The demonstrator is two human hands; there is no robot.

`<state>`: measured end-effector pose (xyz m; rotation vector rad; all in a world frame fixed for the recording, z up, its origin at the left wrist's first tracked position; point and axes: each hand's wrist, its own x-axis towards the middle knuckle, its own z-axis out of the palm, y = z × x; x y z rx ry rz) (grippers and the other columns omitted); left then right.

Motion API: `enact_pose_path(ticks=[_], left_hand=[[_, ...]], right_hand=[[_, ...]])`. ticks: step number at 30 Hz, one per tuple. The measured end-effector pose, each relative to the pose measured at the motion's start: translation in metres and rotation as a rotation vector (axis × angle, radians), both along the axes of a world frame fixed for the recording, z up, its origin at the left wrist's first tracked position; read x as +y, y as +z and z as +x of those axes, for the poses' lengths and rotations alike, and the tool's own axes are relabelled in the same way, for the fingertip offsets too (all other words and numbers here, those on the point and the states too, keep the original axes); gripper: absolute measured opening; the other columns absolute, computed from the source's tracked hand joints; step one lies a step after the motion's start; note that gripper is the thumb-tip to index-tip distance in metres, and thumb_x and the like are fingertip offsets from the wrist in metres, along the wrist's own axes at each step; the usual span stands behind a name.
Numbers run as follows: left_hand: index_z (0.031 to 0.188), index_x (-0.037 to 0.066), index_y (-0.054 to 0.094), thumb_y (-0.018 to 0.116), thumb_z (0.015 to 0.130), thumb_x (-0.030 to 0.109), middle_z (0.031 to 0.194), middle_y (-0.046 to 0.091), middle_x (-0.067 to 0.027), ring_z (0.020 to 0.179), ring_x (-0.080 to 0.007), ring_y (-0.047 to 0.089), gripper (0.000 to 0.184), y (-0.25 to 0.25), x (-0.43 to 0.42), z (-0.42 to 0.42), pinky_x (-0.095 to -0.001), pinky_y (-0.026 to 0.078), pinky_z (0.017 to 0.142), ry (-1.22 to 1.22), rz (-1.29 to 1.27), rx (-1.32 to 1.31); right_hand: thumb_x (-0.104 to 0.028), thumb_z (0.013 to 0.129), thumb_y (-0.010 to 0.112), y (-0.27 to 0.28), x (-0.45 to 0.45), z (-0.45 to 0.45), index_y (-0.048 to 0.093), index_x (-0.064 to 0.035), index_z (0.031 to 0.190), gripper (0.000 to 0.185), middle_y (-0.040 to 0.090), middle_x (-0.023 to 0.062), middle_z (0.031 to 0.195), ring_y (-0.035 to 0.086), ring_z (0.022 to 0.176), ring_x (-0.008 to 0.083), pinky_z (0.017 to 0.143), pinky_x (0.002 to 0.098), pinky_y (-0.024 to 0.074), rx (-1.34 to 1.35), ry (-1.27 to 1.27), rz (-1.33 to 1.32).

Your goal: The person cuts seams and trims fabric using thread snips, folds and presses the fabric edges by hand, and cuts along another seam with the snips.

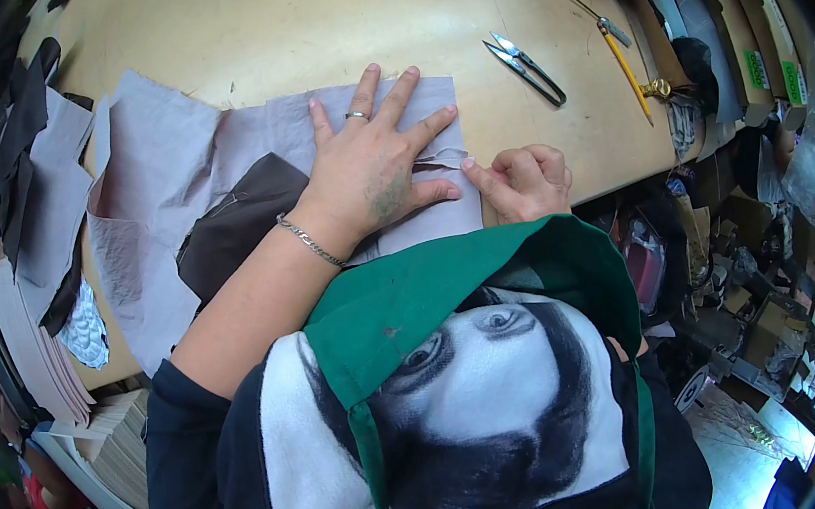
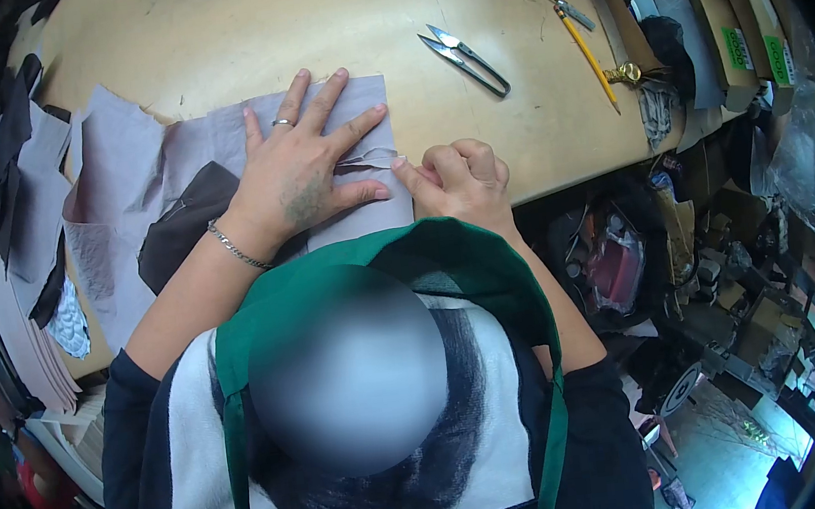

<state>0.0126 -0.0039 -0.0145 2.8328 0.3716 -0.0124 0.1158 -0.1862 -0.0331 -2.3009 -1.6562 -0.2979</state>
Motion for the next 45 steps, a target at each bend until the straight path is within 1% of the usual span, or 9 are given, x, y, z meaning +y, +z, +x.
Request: enact_pose_path(ticks=[8, 20, 26, 27, 30, 31, 34, 39, 45], left_hand=[[0.136, 0.033, 0.045, 0.065, 0.067, 0.065, 0.15, 0.027, -0.0071, 0.14, -0.0366, 0.019, 0.078, 0.002, 0.0, 0.001, -0.075, 0.024, 0.096, 0.01, -0.018, 0.012], [0.134, 0.032, 0.047, 0.067, 0.068, 0.062, 0.15, 0.027, -0.0083, 0.14, -0.035, 0.019, 0.075, 0.001, -0.001, -0.001, -0.0744, 0.022, 0.097, 0.03, -0.032, -0.014], [0.14, 0.017, 0.04, 0.06, 0.068, 0.07, 0.153, 0.02, -0.0094, 0.142, -0.0338, 0.012, 0.091, -0.006, 0.004, -0.003, -0.0747, 0.022, 0.097, -0.012, -0.023, -0.012], [0.133, 0.006, 0.046, 0.062, 0.074, 0.058, 0.147, 0.031, -0.0131, 0.136, -0.0358, 0.027, 0.081, 0.001, 0.001, -0.007, -0.0655, 0.032, 0.098, -0.072, -0.011, -0.169], [0.118, 0.001, 0.057, 0.059, 0.084, 0.037, 0.128, 0.052, -0.0158, 0.119, -0.0331, 0.05, 0.049, 0.008, -0.001, -0.008, -0.0468, 0.046, 0.094, -0.551, -0.234, -0.502], [0.109, -0.001, 0.061, 0.062, 0.083, 0.019, 0.117, 0.058, -0.0167, 0.101, -0.0328, 0.06, 0.034, 0.002, -0.008, -0.01, -0.0361, 0.051, 0.087, -0.663, -0.238, -0.514], [0.108, -0.001, 0.062, 0.059, 0.084, 0.015, 0.115, 0.058, -0.0182, 0.102, -0.0308, 0.061, 0.029, -0.02, -0.014, -0.015, -0.035, 0.052, 0.085, -0.669, -0.534, -0.391], [0.121, 0.002, 0.056, 0.047, 0.091, 0.024, 0.128, 0.051, -0.0183, 0.121, -0.0329, 0.048, 0.038, -0.02, -0.009, -0.015, -0.0405, 0.041, 0.1, -0.681, -0.515, -0.272], [0.126, 0.005, 0.053, 0.048, 0.092, 0.025, 0.129, 0.051, -0.0147, 0.13, -0.033, 0.04, 0.04, -0.027, -0.014, -0.013, -0.0407, 0.036, 0.104, -0.621, -0.366, -0.328]], right_hand=[[-0.011, 0.066, 0.065, 0.005, 0.002, 0.008, 0.071, -0.0208, 0.098, 0.034, 0.054, -0.0003, 0.093, 0.048, 0.095, 0.0223, 0.078, 0.0388, 0.0403, 0.277, -0.053, 0.058], [-0.011, 0.068, 0.064, -0.005, 0.013, -0.007, 0.07, -0.0208, 0.093, 0.028, 0.055, -0.0013, 0.093, 0.049, 0.093, 0.0219, 0.075, 0.0378, 0.0402, 0.067, -0.192, 0.067], [-0.012, 0.073, 0.068, 0.005, 0.01, 0.045, 0.067, -0.0089, 0.098, 0.025, 0.056, 0.0062, 0.097, 0.048, 0.095, 0.0286, 0.081, 0.0414, 0.0415, 0.169, -0.137, 0.206], [-0.013, 0.075, 0.07, 0.009, 0.011, 0.059, 0.063, -0.0038, 0.104, 0.031, 0.056, 0.0098, 0.1, 0.048, 0.097, 0.0326, 0.085, 0.0425, 0.0413, 0.19, -0.151, 0.213], [-0.014, 0.073, 0.072, 0.009, 0.026, 0.085, 0.06, -0.0046, 0.109, 0.039, 0.055, 0.0097, 0.102, 0.049, 0.1, 0.032, 0.086, 0.0422, 0.0414, 0.124, -0.232, 0.144], [-0.014, 0.073, 0.072, 0.007, 0.03, 0.093, 0.059, -0.0049, 0.111, 0.041, 0.056, 0.0095, 0.102, 0.05, 0.1, 0.0311, 0.086, 0.0421, 0.0416, 0.158, -0.208, 0.107], [-0.014, 0.075, 0.07, 0.004, 0.038, 0.107, 0.057, -0.0064, 0.115, 0.043, 0.056, 0.0084, 0.101, 0.052, 0.098, 0.0285, 0.086, 0.0418, 0.0421, 0.217, -0.088, 0.022], [-0.011, 0.077, 0.067, 0.024, 0.026, 0.084, 0.058, -0.0131, 0.117, 0.041, 0.057, 0.0046, 0.092, 0.055, 0.089, 0.0245, 0.078, 0.0403, 0.0426, 0.271, 0.059, -0.018], [-0.017, 0.073, 0.068, 0.024, 0.012, 0.057, 0.061, -0.0227, 0.116, 0.044, 0.051, -0.0023, 0.087, 0.052, 0.085, 0.0164, 0.071, 0.0345, 0.0392, -0.02, 0.171, 0.013]])
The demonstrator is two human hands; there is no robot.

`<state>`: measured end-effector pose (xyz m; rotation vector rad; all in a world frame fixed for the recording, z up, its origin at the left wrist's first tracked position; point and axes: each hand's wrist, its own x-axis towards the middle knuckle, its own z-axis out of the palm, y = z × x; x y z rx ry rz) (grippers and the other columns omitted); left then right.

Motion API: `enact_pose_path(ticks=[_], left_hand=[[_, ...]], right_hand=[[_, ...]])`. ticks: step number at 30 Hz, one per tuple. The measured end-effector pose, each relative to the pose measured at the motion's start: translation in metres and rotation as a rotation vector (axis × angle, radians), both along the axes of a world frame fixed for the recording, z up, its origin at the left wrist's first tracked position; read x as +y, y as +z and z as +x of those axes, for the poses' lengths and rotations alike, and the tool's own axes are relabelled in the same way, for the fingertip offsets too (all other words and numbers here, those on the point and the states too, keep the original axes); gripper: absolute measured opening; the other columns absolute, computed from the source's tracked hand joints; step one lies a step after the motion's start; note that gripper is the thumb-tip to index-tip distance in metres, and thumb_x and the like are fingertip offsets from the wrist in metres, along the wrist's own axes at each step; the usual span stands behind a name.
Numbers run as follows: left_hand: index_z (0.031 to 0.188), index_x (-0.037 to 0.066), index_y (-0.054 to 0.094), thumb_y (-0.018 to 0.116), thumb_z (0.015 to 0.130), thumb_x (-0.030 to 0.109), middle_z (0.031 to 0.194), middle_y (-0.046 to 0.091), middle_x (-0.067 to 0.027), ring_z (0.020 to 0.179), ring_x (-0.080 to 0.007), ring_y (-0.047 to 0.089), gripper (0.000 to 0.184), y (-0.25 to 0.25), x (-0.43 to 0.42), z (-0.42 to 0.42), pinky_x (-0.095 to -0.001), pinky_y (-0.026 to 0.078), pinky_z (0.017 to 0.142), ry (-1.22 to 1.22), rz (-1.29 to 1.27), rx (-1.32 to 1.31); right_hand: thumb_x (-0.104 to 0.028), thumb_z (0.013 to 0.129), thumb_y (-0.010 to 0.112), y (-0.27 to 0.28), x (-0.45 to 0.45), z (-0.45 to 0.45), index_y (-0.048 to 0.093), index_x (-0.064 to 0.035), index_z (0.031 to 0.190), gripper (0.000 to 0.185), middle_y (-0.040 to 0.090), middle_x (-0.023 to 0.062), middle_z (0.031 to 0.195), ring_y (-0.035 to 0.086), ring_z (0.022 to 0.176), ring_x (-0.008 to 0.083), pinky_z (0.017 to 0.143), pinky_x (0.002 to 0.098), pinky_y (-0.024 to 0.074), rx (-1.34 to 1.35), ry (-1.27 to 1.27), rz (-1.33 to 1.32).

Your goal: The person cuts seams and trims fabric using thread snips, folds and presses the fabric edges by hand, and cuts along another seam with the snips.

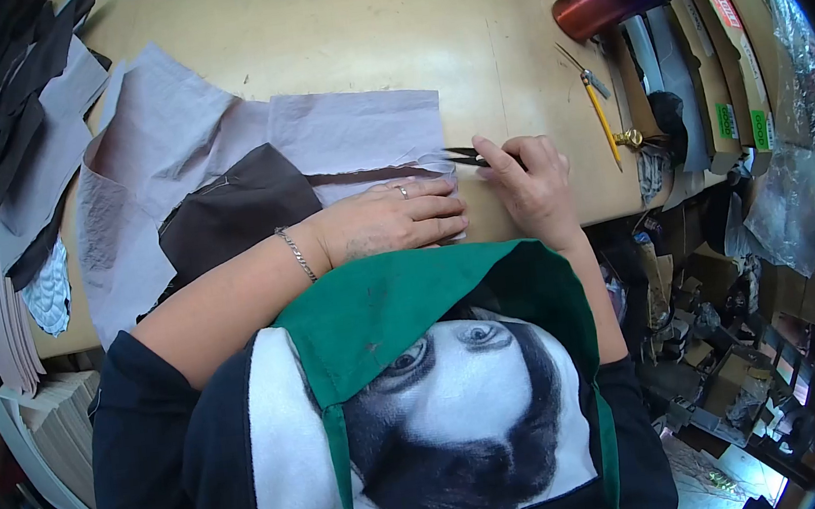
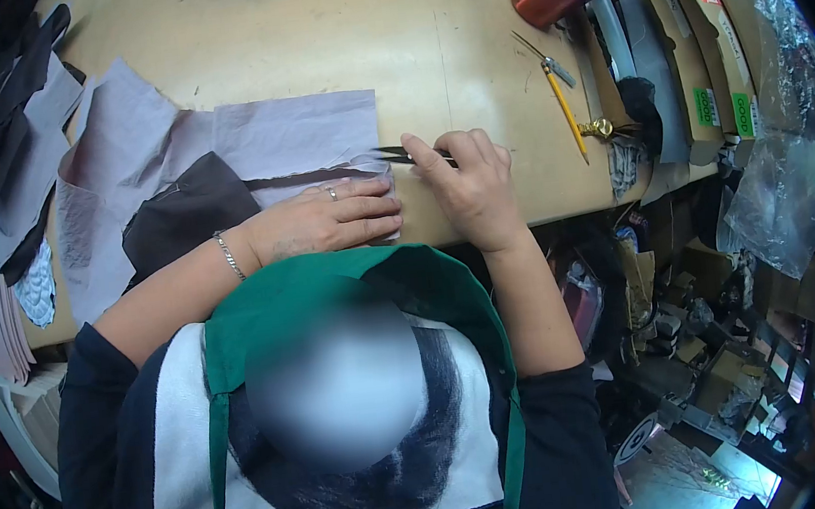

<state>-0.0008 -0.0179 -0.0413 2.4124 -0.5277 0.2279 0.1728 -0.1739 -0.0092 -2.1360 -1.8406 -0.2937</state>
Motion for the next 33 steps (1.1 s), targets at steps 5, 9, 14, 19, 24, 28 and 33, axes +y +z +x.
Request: enact_pose_path(ticks=[5, 9, 14, 19, 24, 28, 33], left_hand=[[0.126, 0.006, 0.053, 0.049, 0.092, 0.026, 0.129, 0.051, -0.0144, 0.128, -0.0311, 0.042, 0.04, -0.004, -0.001, 0.0, -0.0412, 0.037, 0.103, 0.008, -0.021, 0.013], [0.125, 0.005, 0.054, 0.049, 0.091, 0.025, 0.128, 0.052, -0.0157, 0.127, -0.0296, 0.044, 0.04, 0.0, 0.001, 0.0, -0.0408, 0.039, 0.102, 0.007, -0.017, 0.017], [0.124, 0.004, 0.054, 0.049, 0.09, 0.024, 0.125, 0.053, -0.0165, 0.124, -0.0314, 0.046, 0.039, -0.005, 0.001, 0.002, -0.0408, 0.04, 0.101, -0.003, -0.051, -0.024], [0.123, 0.003, 0.053, 0.05, 0.089, 0.024, 0.124, 0.054, -0.0164, 0.123, -0.0323, 0.046, 0.04, -0.007, 0.001, 0.003, -0.0406, 0.04, 0.1, -0.013, -0.082, -0.05], [0.124, 0.005, 0.052, 0.047, 0.09, 0.027, 0.126, 0.052, -0.0155, 0.126, -0.0318, 0.044, 0.041, -0.002, 0.003, 0.002, -0.0407, 0.04, 0.1, -0.033, -0.053, -0.016], [0.126, 0.007, 0.052, 0.046, 0.09, 0.028, 0.13, 0.05, -0.0153, 0.129, -0.0314, 0.041, 0.042, 0.005, 0.004, 0.0, -0.0441, 0.038, 0.101, -0.031, -0.04, 0.047], [0.128, 0.01, 0.051, 0.045, 0.09, 0.029, 0.133, 0.048, -0.014, 0.132, -0.0308, 0.038, 0.043, 0.002, 0.005, 0.001, -0.0485, 0.037, 0.102, -0.07, -0.022, 0.057]], right_hand=[[-0.019, 0.07, 0.06, -0.002, 0.009, 0.0, 0.064, -0.0273, 0.112, 0.043, 0.051, -0.0049, 0.089, 0.051, 0.085, 0.0154, 0.073, 0.032, 0.0385, -0.105, 0.054, 0.029], [-0.019, 0.069, 0.058, -0.005, 0.017, 0.0, 0.067, -0.0295, 0.107, 0.041, 0.051, -0.0052, 0.089, 0.051, 0.083, 0.0139, 0.074, 0.0302, 0.0384, -0.118, 0.114, 0.076], [-0.019, 0.068, 0.058, -0.007, 0.024, 0.0, 0.067, -0.0305, 0.106, 0.04, 0.051, -0.0057, 0.087, 0.052, 0.081, 0.0129, 0.072, 0.0292, 0.0378, -0.105, 0.169, 0.096], [-0.019, 0.068, 0.059, -0.003, 0.025, 0.002, 0.067, -0.0304, 0.105, 0.039, 0.052, -0.006, 0.086, 0.054, 0.081, 0.0121, 0.072, 0.0293, 0.0367, -0.095, 0.188, 0.082], [-0.021, 0.069, 0.059, 0.005, 0.028, 0.0, 0.067, -0.0303, 0.104, 0.037, 0.052, -0.0068, 0.085, 0.054, 0.081, 0.0115, 0.074, 0.029, 0.0361, -0.158, 0.201, 0.057], [-0.022, 0.069, 0.059, 0.008, 0.029, 0.003, 0.067, -0.0302, 0.103, 0.036, 0.051, -0.0076, 0.084, 0.054, 0.081, 0.0113, 0.074, 0.0292, 0.0364, -0.166, 0.216, 0.045], [-0.021, 0.069, 0.058, 0.009, 0.032, 0.0, 0.067, -0.029, 0.103, 0.036, 0.051, -0.0081, 0.082, 0.053, 0.079, 0.0115, 0.073, 0.0291, 0.0373, -0.178, 0.248, 0.037]])
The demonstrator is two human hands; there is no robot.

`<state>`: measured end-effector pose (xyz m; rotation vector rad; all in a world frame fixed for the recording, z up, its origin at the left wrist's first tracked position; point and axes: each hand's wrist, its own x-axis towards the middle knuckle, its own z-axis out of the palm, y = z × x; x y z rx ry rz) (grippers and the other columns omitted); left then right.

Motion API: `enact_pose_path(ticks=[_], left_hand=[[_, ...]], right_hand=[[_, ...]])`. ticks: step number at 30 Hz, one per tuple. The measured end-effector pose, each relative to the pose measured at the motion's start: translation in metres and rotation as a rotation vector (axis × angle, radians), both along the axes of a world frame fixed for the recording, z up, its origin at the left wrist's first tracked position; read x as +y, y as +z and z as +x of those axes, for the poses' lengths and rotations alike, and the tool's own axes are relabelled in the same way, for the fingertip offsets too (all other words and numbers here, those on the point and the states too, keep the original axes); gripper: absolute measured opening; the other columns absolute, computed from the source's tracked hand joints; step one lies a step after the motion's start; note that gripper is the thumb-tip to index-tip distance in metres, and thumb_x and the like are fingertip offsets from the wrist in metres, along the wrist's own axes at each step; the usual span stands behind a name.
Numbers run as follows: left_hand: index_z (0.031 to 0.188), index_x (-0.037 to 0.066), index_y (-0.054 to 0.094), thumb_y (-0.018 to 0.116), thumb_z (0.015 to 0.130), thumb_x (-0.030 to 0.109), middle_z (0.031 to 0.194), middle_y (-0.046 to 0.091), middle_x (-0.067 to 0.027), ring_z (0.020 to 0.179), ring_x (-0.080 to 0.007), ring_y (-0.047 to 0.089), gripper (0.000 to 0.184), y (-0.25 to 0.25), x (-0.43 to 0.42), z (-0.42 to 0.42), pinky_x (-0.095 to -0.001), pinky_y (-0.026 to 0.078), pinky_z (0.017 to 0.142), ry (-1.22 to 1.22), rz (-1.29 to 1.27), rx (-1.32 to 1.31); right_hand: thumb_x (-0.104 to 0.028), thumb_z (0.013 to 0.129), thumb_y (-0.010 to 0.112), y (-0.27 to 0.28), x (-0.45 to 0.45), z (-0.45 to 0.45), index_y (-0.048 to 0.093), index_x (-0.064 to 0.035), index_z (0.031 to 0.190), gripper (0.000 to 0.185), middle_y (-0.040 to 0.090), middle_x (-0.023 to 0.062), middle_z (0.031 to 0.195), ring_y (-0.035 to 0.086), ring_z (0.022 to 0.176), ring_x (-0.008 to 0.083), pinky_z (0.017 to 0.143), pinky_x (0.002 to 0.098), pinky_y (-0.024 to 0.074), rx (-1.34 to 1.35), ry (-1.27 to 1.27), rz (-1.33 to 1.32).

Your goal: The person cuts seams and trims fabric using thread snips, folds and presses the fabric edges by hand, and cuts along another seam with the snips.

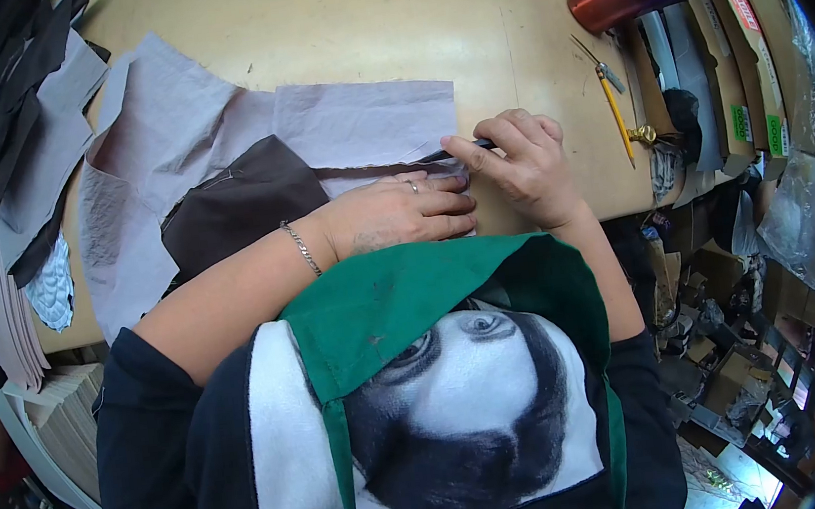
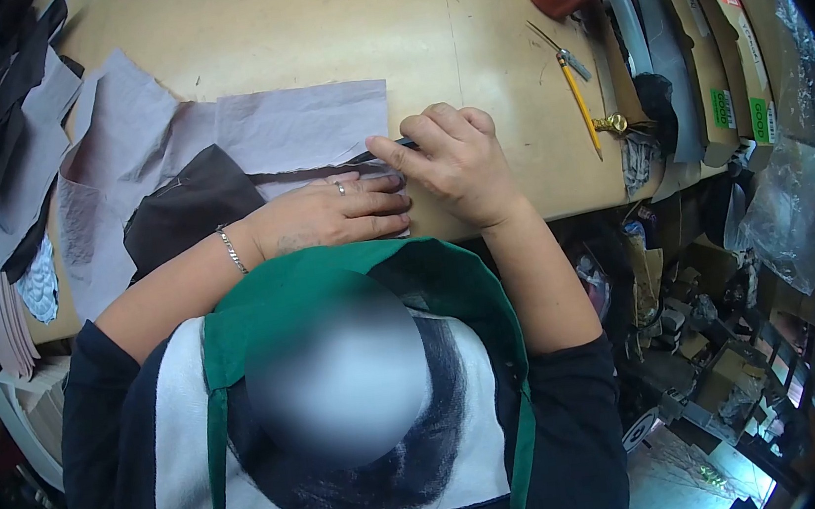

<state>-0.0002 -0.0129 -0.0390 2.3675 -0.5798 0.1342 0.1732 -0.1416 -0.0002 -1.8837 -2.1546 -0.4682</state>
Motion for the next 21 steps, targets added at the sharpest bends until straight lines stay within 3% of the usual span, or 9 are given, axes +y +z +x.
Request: enact_pose_path(ticks=[6, 13, 21], left_hand=[[0.128, 0.011, 0.05, 0.045, 0.09, 0.031, 0.135, 0.047, -0.0124, 0.132, -0.03, 0.037, 0.044, 0.0, 0.0, -0.001, -0.0508, 0.037, 0.101, -0.001, 0.015, 0.009], [0.127, 0.01, 0.051, 0.046, 0.091, 0.03, 0.133, 0.048, -0.0121, 0.131, -0.0281, 0.039, 0.042, 0.004, -0.002, 0.0, -0.0472, 0.036, 0.103, 0.03, 0.028, 0.02], [0.12, 0.01, 0.058, 0.046, 0.094, 0.033, 0.126, 0.053, -0.0146, 0.121, -0.0286, 0.047, 0.037, 0.002, -0.004, 0.002, -0.043, 0.037, 0.103, 0.05, -0.058, 0.024]], right_hand=[[-0.02, 0.069, 0.058, -0.001, 0.0, 0.002, 0.068, -0.0265, 0.104, 0.037, 0.051, -0.007, 0.081, 0.053, 0.078, 0.0119, 0.07, 0.029, 0.0369, 0.09, -0.039, 0.062], [-0.02, 0.069, 0.059, 0.008, -0.009, 0.0, 0.067, -0.0254, 0.105, 0.037, 0.05, -0.0055, 0.082, 0.052, 0.078, 0.0128, 0.069, 0.0294, 0.036, -0.024, -0.038, -0.003], [-0.024, 0.071, 0.057, 0.002, 0.01, -0.022, 0.065, -0.0236, 0.107, 0.037, 0.049, -0.0044, 0.082, 0.051, 0.079, 0.0149, 0.069, 0.0313, 0.0369, 0.077, 0.016, -0.011]])
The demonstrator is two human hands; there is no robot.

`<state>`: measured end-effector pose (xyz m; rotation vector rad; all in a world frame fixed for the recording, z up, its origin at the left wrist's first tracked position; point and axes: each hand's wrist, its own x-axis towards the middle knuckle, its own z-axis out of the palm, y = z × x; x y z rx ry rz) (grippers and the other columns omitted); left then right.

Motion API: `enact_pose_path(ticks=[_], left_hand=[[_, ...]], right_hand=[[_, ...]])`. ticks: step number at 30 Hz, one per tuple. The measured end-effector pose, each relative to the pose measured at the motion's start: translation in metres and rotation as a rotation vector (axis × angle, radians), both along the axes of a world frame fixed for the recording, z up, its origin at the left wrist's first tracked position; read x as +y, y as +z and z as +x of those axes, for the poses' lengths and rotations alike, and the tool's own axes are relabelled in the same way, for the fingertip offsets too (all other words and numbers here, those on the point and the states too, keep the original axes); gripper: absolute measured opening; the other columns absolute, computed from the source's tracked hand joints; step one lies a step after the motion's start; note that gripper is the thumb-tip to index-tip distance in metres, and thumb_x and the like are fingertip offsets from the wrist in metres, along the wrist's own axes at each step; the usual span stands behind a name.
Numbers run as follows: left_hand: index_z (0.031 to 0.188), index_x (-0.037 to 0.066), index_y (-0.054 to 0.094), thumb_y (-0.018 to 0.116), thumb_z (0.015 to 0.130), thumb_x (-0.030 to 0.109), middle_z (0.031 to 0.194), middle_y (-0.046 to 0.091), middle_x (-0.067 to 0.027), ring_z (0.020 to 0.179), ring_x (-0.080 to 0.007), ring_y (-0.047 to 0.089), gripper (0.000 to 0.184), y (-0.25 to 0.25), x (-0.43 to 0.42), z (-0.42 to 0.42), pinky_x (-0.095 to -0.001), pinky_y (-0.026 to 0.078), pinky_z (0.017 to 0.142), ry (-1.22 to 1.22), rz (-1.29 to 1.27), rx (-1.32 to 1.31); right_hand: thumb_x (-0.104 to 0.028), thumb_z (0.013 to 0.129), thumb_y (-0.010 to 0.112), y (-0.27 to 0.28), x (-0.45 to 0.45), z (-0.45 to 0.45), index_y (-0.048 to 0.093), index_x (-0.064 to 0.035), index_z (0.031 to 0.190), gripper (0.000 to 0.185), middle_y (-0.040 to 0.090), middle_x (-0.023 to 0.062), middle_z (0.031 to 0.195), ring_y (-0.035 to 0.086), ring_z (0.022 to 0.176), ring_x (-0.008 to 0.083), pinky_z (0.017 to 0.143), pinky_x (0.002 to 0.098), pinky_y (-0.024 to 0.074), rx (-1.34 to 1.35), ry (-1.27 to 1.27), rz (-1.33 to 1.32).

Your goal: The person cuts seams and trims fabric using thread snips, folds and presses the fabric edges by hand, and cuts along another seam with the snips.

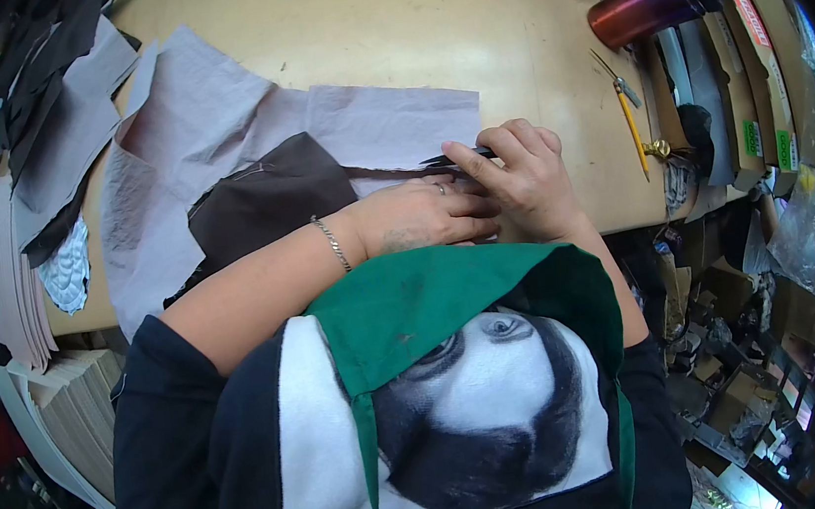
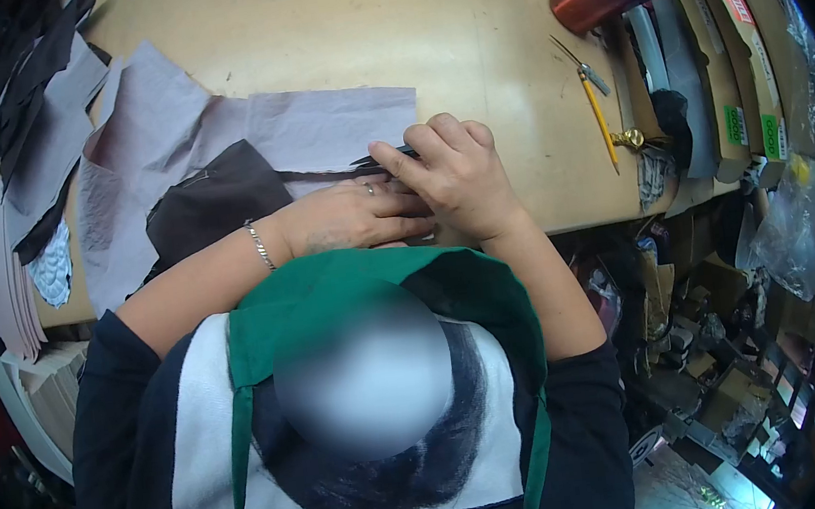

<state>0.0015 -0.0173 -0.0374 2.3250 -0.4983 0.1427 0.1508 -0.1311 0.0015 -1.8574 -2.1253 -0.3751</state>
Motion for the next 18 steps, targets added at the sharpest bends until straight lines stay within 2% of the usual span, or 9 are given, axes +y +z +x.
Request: enact_pose_path(ticks=[3, 9, 13, 15, 18], left_hand=[[0.119, 0.011, 0.059, 0.046, 0.094, 0.034, 0.123, 0.054, -0.0145, 0.116, -0.0299, 0.05, 0.037, -0.001, -0.001, 0.0, -0.0425, 0.039, 0.1, 0.023, 0.007, -0.08], [0.117, 0.011, 0.061, 0.046, 0.094, 0.034, 0.116, 0.056, -0.0156, 0.108, -0.0316, 0.054, 0.036, -0.002, 0.001, -0.001, -0.043, 0.041, 0.097, 0.004, -0.039, 0.012], [0.118, 0.011, 0.061, 0.047, 0.094, 0.034, 0.115, 0.057, -0.0168, 0.107, -0.0326, 0.055, 0.036, -0.003, 0.001, 0.0, -0.0432, 0.042, 0.096, -0.012, 0.001, 0.014], [0.119, 0.011, 0.061, 0.047, 0.093, 0.033, 0.114, 0.057, -0.0171, 0.106, -0.033, 0.055, 0.037, -0.007, 0.001, 0.001, -0.0434, 0.042, 0.095, -0.009, 0.007, -0.058], [0.12, 0.011, 0.06, 0.047, 0.093, 0.034, 0.115, 0.057, -0.017, 0.106, -0.0336, 0.056, 0.037, -0.006, 0.002, 0.0, -0.0435, 0.043, 0.094, -0.014, 0.005, -0.023]], right_hand=[[-0.024, 0.071, 0.058, -0.004, 0.007, -0.005, 0.065, -0.0232, 0.108, 0.037, 0.05, -0.004, 0.082, 0.051, 0.079, 0.0154, 0.069, 0.0315, 0.0373, 0.012, 0.004, 0.001], [-0.018, 0.069, 0.06, -0.012, 0.016, -0.01, 0.067, -0.0216, 0.107, 0.039, 0.051, -0.003, 0.081, 0.053, 0.077, 0.0156, 0.069, 0.0308, 0.0398, 0.106, 0.016, 0.036], [-0.021, 0.071, 0.057, -0.014, 0.023, -0.011, 0.066, -0.0239, 0.107, 0.036, 0.052, -0.0039, 0.081, 0.052, 0.076, 0.0155, 0.068, 0.0307, 0.0388, 0.131, 0.045, 0.046], [-0.018, 0.069, 0.06, -0.014, 0.026, -0.012, 0.067, -0.0226, 0.105, 0.037, 0.051, -0.0039, 0.08, 0.052, 0.075, 0.0151, 0.067, 0.0302, 0.0393, 0.139, 0.058, 0.061], [-0.016, 0.069, 0.061, -0.014, 0.032, -0.014, 0.068, -0.022, 0.104, 0.036, 0.052, -0.0041, 0.079, 0.052, 0.074, 0.0148, 0.066, 0.0295, 0.0393, 0.134, 0.08, 0.081]])
